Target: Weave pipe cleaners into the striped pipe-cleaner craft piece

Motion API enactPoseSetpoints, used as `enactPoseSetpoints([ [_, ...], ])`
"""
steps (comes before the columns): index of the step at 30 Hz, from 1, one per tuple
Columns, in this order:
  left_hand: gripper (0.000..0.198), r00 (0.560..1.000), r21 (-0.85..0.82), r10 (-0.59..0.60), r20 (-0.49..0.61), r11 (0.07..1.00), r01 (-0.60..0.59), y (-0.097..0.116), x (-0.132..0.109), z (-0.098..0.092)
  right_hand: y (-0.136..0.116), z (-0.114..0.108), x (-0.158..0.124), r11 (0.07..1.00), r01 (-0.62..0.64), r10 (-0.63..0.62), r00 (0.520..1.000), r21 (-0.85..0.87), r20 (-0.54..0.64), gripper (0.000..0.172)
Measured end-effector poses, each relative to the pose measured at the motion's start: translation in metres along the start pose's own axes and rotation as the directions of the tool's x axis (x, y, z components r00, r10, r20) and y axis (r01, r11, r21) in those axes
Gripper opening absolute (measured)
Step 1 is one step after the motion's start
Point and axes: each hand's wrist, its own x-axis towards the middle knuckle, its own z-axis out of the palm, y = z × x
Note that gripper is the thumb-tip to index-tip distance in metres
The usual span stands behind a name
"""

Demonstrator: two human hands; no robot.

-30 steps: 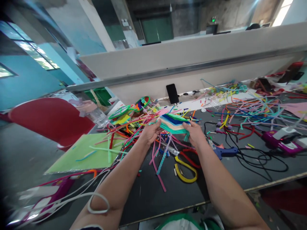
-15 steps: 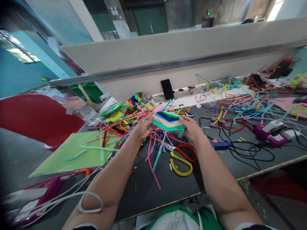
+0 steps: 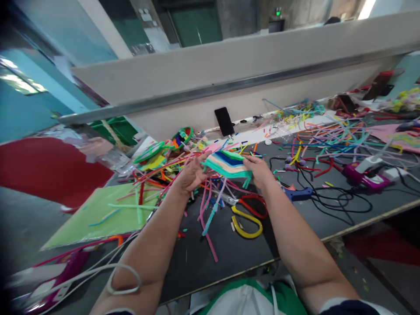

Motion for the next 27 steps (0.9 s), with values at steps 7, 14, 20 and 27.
enactPoseSetpoints([
  [7,0.073,0.996,-0.062,0.067,-0.065,0.995,-0.071,0.033,-0.008,-0.008,-0.007,-0.006,0.000,1.000,0.007,-0.007,1.000,0.024,-0.030,0.036],
  [14,0.033,0.985,0.201,0.173,0.013,0.964,-0.172,0.011,-0.003,0.003,-0.006,-0.005,-0.001,1.000,0.008,-0.007,1.000,0.028,-0.028,0.041],
  [20,0.026,0.946,0.390,0.291,-0.142,0.895,-0.216,0.005,0.001,0.010,-0.003,0.000,-0.003,1.000,0.016,-0.015,1.000,0.020,-0.024,0.038],
  [27,0.031,0.940,0.226,0.202,-0.274,0.964,-0.141,-0.010,0.006,0.010,0.001,-0.001,0.001,0.999,0.034,-0.034,0.999,0.011,-0.015,0.038],
])
